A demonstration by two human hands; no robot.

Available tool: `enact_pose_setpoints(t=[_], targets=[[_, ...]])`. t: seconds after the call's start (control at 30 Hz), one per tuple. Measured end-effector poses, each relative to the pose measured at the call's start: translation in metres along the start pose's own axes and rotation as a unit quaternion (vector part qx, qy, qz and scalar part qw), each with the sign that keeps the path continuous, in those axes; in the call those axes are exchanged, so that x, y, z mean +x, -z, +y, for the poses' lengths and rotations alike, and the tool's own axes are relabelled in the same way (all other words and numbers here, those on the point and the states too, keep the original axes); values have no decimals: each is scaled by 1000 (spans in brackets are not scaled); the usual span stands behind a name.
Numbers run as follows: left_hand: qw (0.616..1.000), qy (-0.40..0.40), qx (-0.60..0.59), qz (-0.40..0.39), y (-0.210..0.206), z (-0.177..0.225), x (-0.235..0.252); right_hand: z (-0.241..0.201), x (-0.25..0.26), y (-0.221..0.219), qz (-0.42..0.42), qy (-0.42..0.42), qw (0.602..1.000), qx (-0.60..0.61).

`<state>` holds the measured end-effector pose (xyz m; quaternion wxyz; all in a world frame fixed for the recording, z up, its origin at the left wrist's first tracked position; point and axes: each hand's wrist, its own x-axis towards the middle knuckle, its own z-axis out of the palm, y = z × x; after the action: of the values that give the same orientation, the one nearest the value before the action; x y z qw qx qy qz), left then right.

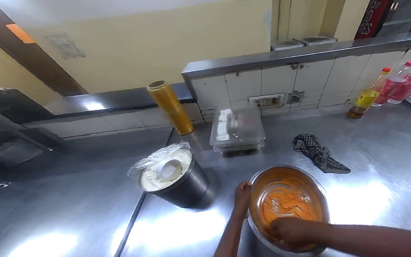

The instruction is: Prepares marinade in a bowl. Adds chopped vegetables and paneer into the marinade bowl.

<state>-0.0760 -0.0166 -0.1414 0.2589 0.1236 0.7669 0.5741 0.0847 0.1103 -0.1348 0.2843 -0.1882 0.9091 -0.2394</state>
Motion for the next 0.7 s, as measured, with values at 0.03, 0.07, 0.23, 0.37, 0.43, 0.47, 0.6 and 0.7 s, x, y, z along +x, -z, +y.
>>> enact_pose_setpoints(t=[0.03, 0.07, 0.23, 0.37, 0.43, 0.47, 0.6, 0.7], targets=[[999, -13, 24, -21, 3, -1, 3, 25, -19, -4, 7, 22, 1000, -7], [998, -29, 40, -32, 4, 0, 5, 50, -31, 0, 37, 11, 999, -10], [997, -36, 66, 5, -3, 0, -1, 36, 6, 7, 137, -140, 973, 123], [997, -53, 47, 4, 3, -4, -9, 46, -33, 10, 6, -109, 989, 101], [998, -54, 43, 10, 3, -4, -15, 65, -29, 42, 44, -192, 977, 77], [998, -49, 45, 20, 1, -4, -17, 62, -14, 44, 80, -205, 971, 89], [996, -41, 55, 49, 1, -6, -20, 16, -7, 4, 30, -109, 985, 132], [997, -43, 61, 26, 5, -5, -24, 51, -32, 37, 18, -190, 977, 91]])
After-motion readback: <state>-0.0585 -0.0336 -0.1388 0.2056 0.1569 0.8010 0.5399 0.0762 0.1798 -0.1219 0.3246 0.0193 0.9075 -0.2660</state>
